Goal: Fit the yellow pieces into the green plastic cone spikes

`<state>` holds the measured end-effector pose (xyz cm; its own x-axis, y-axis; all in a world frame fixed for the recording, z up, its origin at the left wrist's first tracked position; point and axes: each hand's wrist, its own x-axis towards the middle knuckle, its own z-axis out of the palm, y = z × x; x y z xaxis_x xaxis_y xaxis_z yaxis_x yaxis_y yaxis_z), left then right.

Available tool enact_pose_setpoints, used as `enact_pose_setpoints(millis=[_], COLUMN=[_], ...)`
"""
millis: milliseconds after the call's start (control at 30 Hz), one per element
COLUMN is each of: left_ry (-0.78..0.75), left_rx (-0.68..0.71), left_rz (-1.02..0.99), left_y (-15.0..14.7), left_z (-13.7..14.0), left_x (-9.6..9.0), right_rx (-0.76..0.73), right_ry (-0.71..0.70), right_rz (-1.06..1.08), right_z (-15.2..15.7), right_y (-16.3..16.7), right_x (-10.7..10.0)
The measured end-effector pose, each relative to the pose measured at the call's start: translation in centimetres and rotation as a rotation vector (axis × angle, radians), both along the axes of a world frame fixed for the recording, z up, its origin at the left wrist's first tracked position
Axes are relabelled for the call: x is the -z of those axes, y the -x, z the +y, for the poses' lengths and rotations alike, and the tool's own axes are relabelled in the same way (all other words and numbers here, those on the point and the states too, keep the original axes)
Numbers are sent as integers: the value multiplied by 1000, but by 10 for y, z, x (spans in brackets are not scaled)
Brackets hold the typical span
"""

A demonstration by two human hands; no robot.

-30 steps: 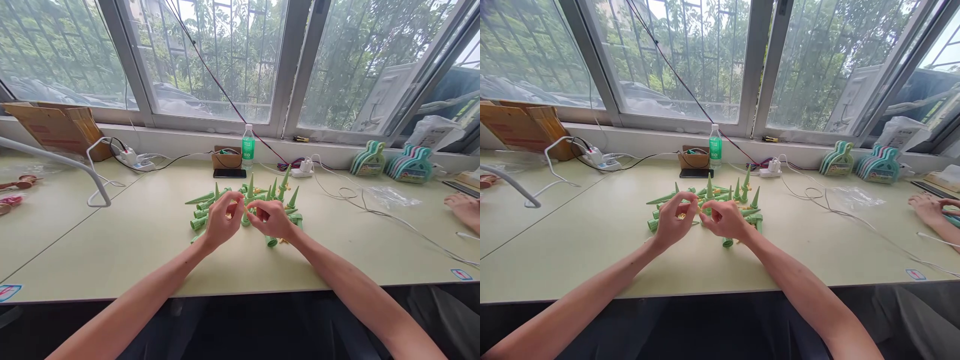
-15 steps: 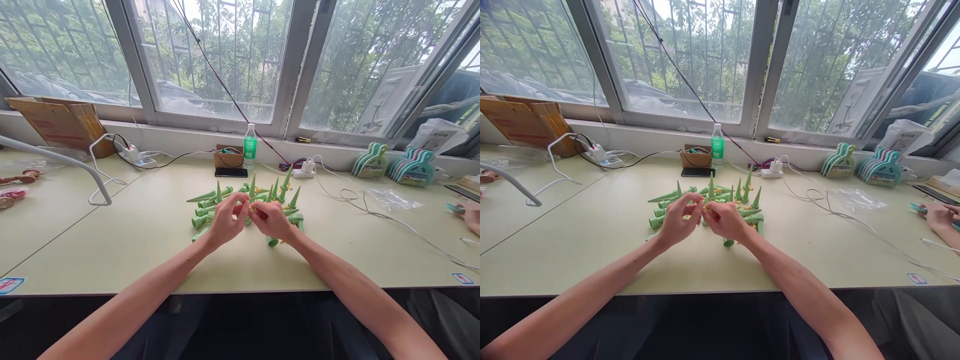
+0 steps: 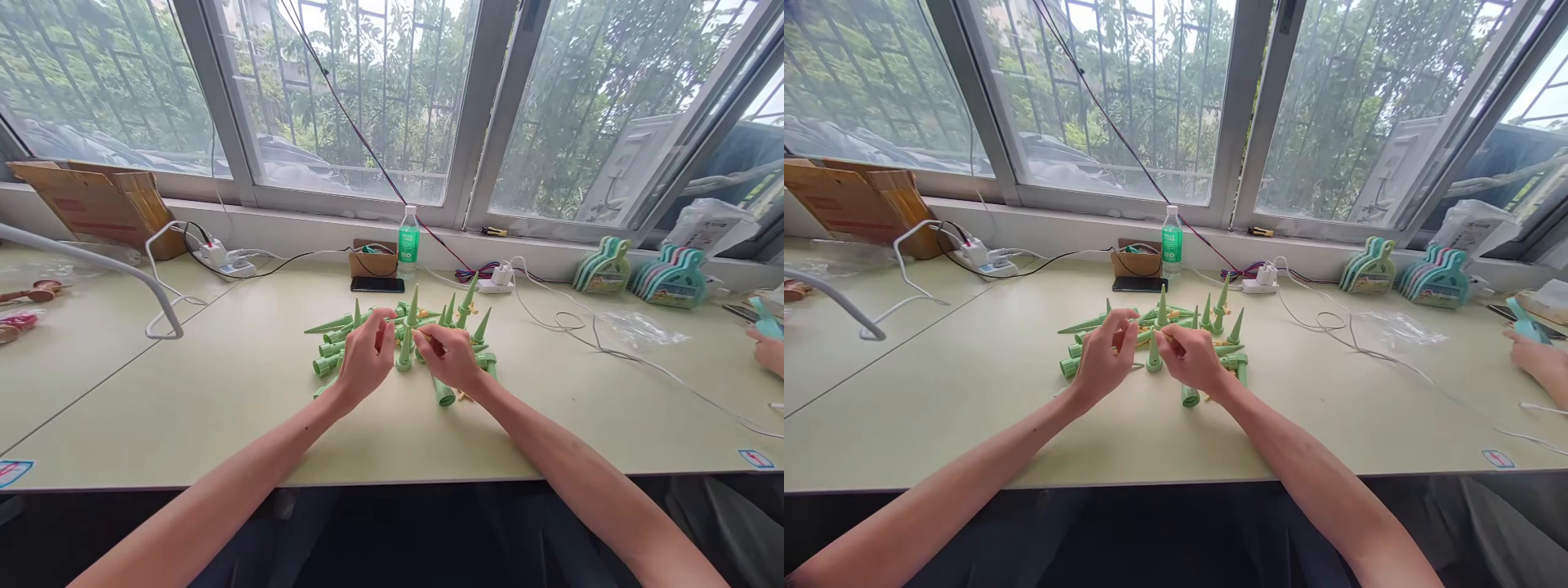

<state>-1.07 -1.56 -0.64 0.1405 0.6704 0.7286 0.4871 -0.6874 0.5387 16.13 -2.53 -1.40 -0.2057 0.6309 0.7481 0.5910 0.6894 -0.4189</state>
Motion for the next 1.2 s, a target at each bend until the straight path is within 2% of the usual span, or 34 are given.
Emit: enact_pose_setpoints(millis=[167,500,833,1200], left_ry=[13,166,132,64], left_rx=[-9,89,148,116], left_rz=[-41,22,197,333], left_y=[-1,0,-2,-3], left_z=[2,3,0,5], left_x=[-5,-2,0,16], right_rx=[16,0,1,21], right_ry=[-45,-65,-64,-73], right_rz=[67,144,150,153], right_z=[-1,1,1,2], right_y=[0,-3,-3,-2], right_x=[-5,-2,-2,1])
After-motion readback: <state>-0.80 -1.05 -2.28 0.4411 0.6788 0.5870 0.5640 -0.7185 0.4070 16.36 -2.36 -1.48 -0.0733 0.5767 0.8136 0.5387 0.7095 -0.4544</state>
